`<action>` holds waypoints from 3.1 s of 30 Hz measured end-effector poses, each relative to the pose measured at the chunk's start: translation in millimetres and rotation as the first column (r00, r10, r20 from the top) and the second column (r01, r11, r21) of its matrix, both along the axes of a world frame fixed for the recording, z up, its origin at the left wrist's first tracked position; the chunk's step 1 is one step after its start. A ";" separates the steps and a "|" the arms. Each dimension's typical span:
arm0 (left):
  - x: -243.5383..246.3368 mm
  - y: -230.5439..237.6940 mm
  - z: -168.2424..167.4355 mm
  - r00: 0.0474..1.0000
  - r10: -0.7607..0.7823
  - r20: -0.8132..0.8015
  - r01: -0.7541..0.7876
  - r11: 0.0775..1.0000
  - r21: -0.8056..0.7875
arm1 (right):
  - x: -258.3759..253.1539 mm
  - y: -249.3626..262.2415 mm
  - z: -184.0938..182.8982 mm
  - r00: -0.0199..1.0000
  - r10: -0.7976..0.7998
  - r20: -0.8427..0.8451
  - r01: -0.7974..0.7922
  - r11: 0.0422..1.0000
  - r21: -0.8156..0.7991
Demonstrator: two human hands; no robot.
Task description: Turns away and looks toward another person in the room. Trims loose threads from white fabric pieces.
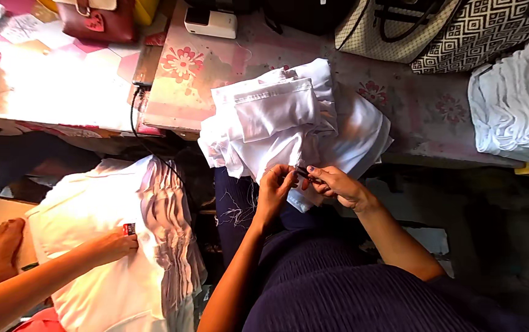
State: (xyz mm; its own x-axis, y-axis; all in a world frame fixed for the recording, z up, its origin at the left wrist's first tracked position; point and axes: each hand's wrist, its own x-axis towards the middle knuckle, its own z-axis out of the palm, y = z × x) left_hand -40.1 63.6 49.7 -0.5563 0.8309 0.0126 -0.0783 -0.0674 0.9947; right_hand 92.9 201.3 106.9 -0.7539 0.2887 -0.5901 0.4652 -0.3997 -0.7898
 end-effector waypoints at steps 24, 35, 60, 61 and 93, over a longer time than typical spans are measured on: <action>-35.7 -68.9 9.1 0.490 -0.859 -0.149 0.495 0.414 -0.764 | 21.0 28.7 -13.5 0.992 -0.082 -0.099 0.111 0.931 0.348; 11.6 18.5 -7.7 0.723 0.240 -0.648 -0.201 0.970 0.134 | -23.1 -11.6 -36.0 0.887 -0.445 -0.123 0.462 0.855 0.235; 4.1 -6.4 1.2 0.995 0.056 -0.086 -0.053 0.998 0.034 | 3.2 2.8 -0.7 1.000 0.026 -0.011 -0.027 0.997 -0.078; 4.7 -6.5 1.4 0.995 0.060 -0.086 -0.056 0.997 0.044 | 0.7 1.9 -1.6 0.999 0.034 -0.022 -0.036 0.995 -0.095; -2.1 13.2 20.1 0.992 0.109 -0.064 -0.119 0.977 -0.177 | -18.2 -10.9 -36.2 0.972 0.075 -0.225 0.186 0.344 0.920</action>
